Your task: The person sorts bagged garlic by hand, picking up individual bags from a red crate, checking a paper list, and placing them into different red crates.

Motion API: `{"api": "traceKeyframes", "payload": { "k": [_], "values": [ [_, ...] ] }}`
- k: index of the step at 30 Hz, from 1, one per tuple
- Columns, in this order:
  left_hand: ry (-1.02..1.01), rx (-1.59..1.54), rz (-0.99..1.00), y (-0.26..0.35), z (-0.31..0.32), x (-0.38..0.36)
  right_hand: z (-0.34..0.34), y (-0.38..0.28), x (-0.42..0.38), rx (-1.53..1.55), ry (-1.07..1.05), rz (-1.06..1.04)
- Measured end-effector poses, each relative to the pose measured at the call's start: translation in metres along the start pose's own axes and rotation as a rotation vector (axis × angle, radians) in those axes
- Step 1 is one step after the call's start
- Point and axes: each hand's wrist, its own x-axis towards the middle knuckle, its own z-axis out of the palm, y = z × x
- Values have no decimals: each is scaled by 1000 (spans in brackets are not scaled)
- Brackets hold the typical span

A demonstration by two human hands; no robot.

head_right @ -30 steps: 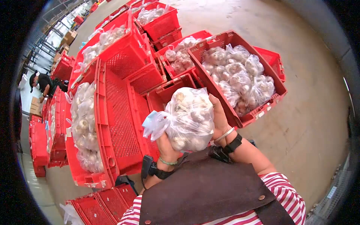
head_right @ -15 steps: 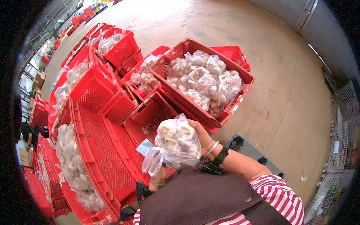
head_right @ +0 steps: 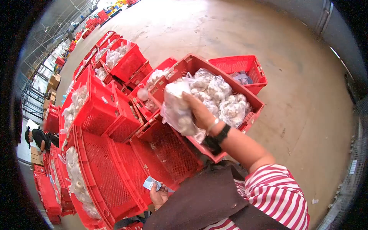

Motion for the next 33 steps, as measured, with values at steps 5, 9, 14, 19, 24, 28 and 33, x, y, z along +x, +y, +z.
{"api": "traceKeyframes", "payload": {
  "k": [5,9,14,19,24,28,33],
  "values": [
    [15,96,65,-17,38,-34,-126,-32,85,-1635,57,-290],
    [128,86,134,-25,21,-43,-224,-67,117,-1903,515,-282],
    [267,45,111,-31,29,-61,-273,-74,142,-1944,401,-39],
    [178,116,83,-34,29,-61,-279,-46,143,-2228,247,-61],
    [222,196,91,-33,39,-59,-266,-44,135,-2100,240,255],
    [170,265,74,-32,45,-56,-282,-65,145,-2029,98,264],
    [213,271,49,-33,39,-53,-239,-88,129,-1698,28,245]
  ]
}}
